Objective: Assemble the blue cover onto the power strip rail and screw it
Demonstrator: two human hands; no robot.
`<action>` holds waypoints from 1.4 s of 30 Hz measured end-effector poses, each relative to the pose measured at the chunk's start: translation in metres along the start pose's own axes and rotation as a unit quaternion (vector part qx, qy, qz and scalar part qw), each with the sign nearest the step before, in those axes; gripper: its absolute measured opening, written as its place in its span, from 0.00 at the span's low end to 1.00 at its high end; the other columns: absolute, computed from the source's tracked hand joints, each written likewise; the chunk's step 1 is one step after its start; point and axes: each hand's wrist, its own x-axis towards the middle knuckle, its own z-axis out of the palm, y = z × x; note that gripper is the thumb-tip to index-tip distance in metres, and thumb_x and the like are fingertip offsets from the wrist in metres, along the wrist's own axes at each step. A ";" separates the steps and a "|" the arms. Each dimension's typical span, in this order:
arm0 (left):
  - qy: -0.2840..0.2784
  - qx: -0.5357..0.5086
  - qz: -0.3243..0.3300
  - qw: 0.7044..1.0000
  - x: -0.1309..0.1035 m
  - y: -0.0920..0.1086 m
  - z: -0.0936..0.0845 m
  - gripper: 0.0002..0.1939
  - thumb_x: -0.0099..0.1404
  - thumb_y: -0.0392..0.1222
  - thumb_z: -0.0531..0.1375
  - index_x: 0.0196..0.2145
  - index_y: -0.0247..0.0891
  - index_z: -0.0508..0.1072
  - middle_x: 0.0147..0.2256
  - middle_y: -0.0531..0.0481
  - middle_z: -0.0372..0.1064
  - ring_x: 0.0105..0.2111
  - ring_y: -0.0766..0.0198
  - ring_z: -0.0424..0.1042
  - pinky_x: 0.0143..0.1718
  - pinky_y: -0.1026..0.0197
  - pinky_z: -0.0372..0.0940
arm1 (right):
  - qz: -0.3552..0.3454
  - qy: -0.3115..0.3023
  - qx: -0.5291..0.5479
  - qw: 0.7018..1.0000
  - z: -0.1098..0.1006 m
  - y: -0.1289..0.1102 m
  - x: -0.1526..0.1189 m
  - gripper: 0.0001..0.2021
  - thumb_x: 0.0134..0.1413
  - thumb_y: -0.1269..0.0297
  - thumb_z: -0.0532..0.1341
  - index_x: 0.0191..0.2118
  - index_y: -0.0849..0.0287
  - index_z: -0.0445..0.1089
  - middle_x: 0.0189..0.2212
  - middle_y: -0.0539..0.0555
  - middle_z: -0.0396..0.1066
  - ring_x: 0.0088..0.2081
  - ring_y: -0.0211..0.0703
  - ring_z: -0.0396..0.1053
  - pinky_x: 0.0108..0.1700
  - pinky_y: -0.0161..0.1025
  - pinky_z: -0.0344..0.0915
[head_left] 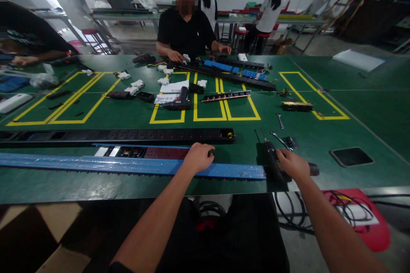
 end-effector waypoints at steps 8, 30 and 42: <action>-0.022 -0.003 -0.020 1.000 -0.001 0.001 -0.002 0.17 0.65 0.41 0.54 0.49 0.42 0.76 0.49 0.50 0.75 0.49 0.55 0.73 0.55 0.51 0.62 | -0.008 0.003 -0.002 1.000 0.000 0.001 0.001 0.28 0.64 0.48 0.43 0.50 0.53 0.76 0.41 0.60 0.78 0.41 0.54 0.74 0.34 0.41 0.58; -0.027 -0.003 -0.024 0.999 -0.002 0.001 -0.001 0.16 0.66 0.42 0.54 0.48 0.43 0.76 0.50 0.50 0.75 0.50 0.55 0.72 0.54 0.51 0.63 | -0.064 0.107 -0.010 0.992 0.008 0.003 0.001 0.21 0.62 0.56 0.49 0.50 0.58 0.74 0.47 0.60 0.74 0.48 0.55 0.68 0.46 0.45 0.59; -0.023 -0.005 -0.020 1.000 -0.002 0.002 -0.003 0.16 0.66 0.42 0.53 0.47 0.43 0.76 0.49 0.50 0.75 0.49 0.55 0.72 0.54 0.51 0.63 | -0.189 0.156 0.211 0.946 0.016 -0.030 -0.044 0.12 0.56 0.65 0.52 0.38 0.57 0.72 0.37 0.58 0.72 0.42 0.50 0.68 0.49 0.44 0.62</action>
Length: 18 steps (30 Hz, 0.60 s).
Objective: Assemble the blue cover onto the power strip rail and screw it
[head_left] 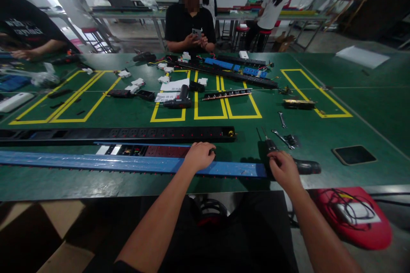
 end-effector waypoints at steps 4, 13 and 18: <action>-0.003 0.001 0.000 1.000 0.000 0.000 0.000 0.16 0.66 0.41 0.53 0.48 0.43 0.76 0.50 0.50 0.75 0.49 0.55 0.72 0.54 0.52 0.62 | -0.024 0.002 0.058 0.998 0.017 -0.023 -0.019 0.10 0.57 0.65 0.53 0.39 0.56 0.71 0.39 0.58 0.71 0.45 0.50 0.68 0.52 0.46 0.62; 0.109 0.003 0.053 0.993 -0.008 0.000 -0.001 0.12 0.63 0.36 0.55 0.39 0.40 0.77 0.42 0.49 0.78 0.43 0.56 0.71 0.49 0.50 0.62 | -0.018 0.088 0.089 0.992 0.053 -0.029 -0.027 0.11 0.59 0.69 0.51 0.35 0.58 0.72 0.34 0.57 0.70 0.39 0.48 0.66 0.46 0.46 0.61; 0.245 -0.006 0.158 0.957 -0.019 -0.001 -0.001 0.09 0.61 0.32 0.55 0.30 0.38 0.75 0.31 0.48 0.76 0.35 0.59 0.72 0.41 0.53 0.61 | -0.047 0.107 0.096 0.988 0.057 -0.026 -0.025 0.11 0.57 0.72 0.52 0.32 0.58 0.71 0.32 0.54 0.70 0.37 0.46 0.65 0.43 0.45 0.59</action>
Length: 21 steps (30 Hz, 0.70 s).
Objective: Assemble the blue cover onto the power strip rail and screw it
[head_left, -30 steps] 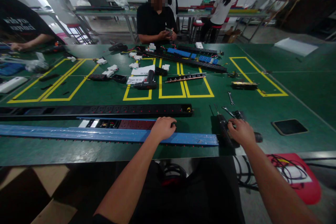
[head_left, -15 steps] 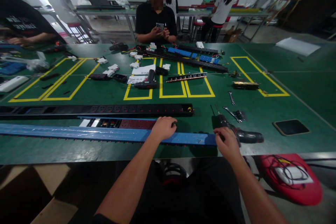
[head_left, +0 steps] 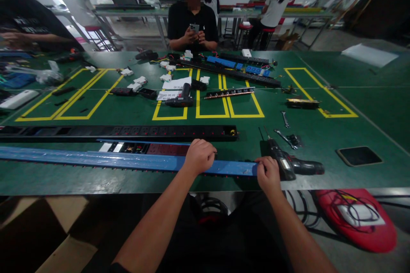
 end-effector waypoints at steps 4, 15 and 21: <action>0.060 -0.049 0.052 0.996 -0.015 0.015 0.000 0.08 0.59 0.30 0.55 0.28 0.37 0.73 0.27 0.49 0.74 0.31 0.62 0.71 0.34 0.58 0.62 | -0.010 0.007 0.008 1.000 0.000 -0.001 0.002 0.10 0.56 0.73 0.52 0.31 0.58 0.71 0.31 0.54 0.70 0.37 0.46 0.66 0.43 0.44 0.59; -0.044 -0.150 0.034 0.987 -0.072 0.043 0.030 0.10 0.57 0.29 0.53 0.29 0.38 0.73 0.27 0.50 0.72 0.29 0.64 0.70 0.31 0.62 0.62 | -0.009 0.024 -0.003 1.000 0.009 0.006 0.025 0.11 0.57 0.71 0.51 0.33 0.60 0.71 0.31 0.57 0.71 0.38 0.48 0.67 0.44 0.46 0.61; -0.127 -0.172 -0.050 0.976 -0.084 0.033 0.044 0.11 0.58 0.30 0.53 0.30 0.40 0.75 0.29 0.51 0.74 0.30 0.66 0.72 0.32 0.64 0.65 | 0.039 0.043 0.017 0.998 0.014 0.004 0.034 0.12 0.60 0.68 0.51 0.38 0.61 0.73 0.36 0.60 0.71 0.42 0.50 0.68 0.48 0.47 0.64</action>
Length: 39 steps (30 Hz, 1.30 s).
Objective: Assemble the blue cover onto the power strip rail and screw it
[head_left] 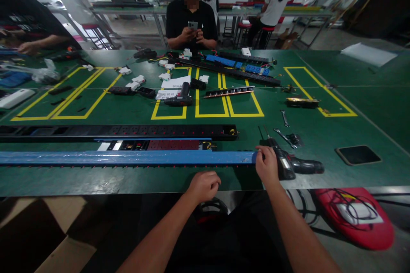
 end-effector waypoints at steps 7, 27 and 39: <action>-0.043 0.052 -0.082 0.994 0.005 0.008 0.000 0.12 0.58 0.30 0.54 0.32 0.42 0.77 0.32 0.53 0.75 0.32 0.64 0.74 0.36 0.62 0.67 | -0.010 -0.018 -0.051 0.998 -0.010 -0.007 0.000 0.12 0.60 0.64 0.53 0.41 0.61 0.73 0.41 0.62 0.71 0.46 0.52 0.66 0.52 0.50 0.62; -0.048 0.071 -0.097 0.992 0.008 0.011 -0.001 0.12 0.58 0.31 0.54 0.31 0.42 0.77 0.31 0.52 0.75 0.31 0.64 0.73 0.35 0.63 0.66 | 0.117 -0.020 0.005 0.993 -0.011 0.004 -0.062 0.02 0.53 0.64 0.54 0.31 0.54 0.62 0.22 0.48 0.64 0.26 0.43 0.65 0.30 0.38 0.57; -0.055 0.080 -0.097 0.991 0.008 0.013 -0.001 0.13 0.58 0.31 0.54 0.31 0.42 0.77 0.32 0.52 0.75 0.32 0.64 0.74 0.35 0.63 0.66 | 0.120 -0.035 -0.030 0.992 -0.009 0.004 -0.064 0.03 0.53 0.63 0.54 0.32 0.54 0.62 0.22 0.48 0.65 0.25 0.43 0.65 0.29 0.38 0.56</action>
